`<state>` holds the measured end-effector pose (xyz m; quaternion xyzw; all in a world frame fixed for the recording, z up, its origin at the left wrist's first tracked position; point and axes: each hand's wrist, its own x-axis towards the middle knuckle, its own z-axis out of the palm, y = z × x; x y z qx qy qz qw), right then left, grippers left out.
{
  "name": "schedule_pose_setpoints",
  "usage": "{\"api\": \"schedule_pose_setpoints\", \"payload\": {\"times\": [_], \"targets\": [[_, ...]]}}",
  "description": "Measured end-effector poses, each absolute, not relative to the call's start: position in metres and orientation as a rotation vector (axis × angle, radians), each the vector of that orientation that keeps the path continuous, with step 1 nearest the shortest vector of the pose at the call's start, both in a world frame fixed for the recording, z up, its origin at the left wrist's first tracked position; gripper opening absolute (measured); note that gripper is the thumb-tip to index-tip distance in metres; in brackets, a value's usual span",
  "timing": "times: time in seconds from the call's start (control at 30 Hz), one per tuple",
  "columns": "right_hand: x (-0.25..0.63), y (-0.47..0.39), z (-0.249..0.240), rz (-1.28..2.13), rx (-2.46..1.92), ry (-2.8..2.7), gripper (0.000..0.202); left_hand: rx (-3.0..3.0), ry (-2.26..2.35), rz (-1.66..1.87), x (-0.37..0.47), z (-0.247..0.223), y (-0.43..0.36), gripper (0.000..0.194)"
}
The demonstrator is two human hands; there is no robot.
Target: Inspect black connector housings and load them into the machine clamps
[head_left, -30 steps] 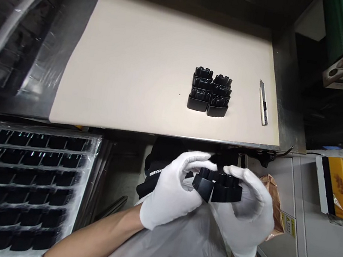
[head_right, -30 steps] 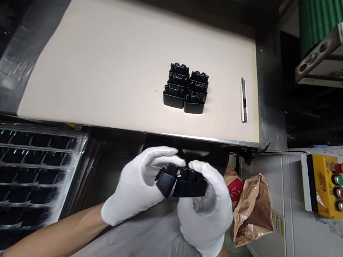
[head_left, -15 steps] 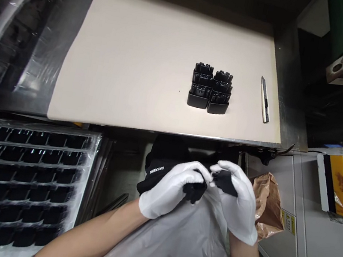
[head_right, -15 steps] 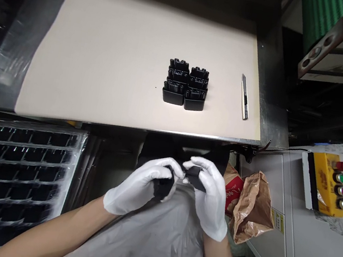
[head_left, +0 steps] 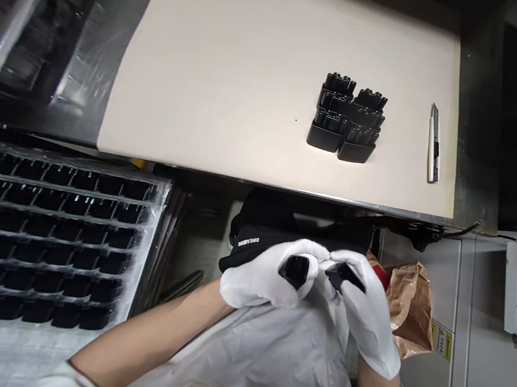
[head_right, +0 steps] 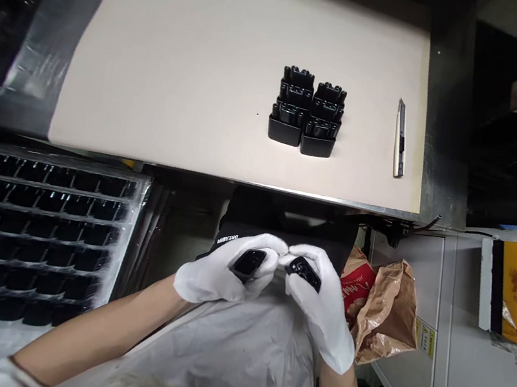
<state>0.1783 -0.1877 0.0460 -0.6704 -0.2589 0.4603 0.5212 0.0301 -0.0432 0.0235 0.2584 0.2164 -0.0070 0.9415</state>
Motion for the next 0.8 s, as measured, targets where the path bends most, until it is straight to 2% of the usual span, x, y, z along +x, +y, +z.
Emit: {"api": "schedule_pose_setpoints", "payload": {"times": [0.17, 0.37, 0.43, 0.6, 0.8], "targets": [[0.181, -0.181, 0.038, 1.11, -1.711, -0.647, 0.022, 0.097, 0.428, 0.018, 0.033, -0.015, -0.039, 0.054], [0.17, -0.175, 0.024, 1.114, -1.912, -0.748, 0.017, 0.058, 0.4, 0.061, 0.027, -0.044, -0.047, 0.052], [0.168, -0.175, 0.024, 1.113, -1.917, -0.817, 0.014, 0.162, 0.412, 0.036, 0.024, -0.04, -0.047, 0.05], [0.174, -0.175, 0.044, 1.09, -1.803, -0.906, 0.019, 0.531, 0.408, 0.023, 0.016, -0.011, -0.036, 0.067], [0.182, -0.175, 0.079, 1.059, -1.753, -1.08, 0.035, 1.088, 0.295, 0.261, 0.012, 0.017, -0.029, 0.039]]}}
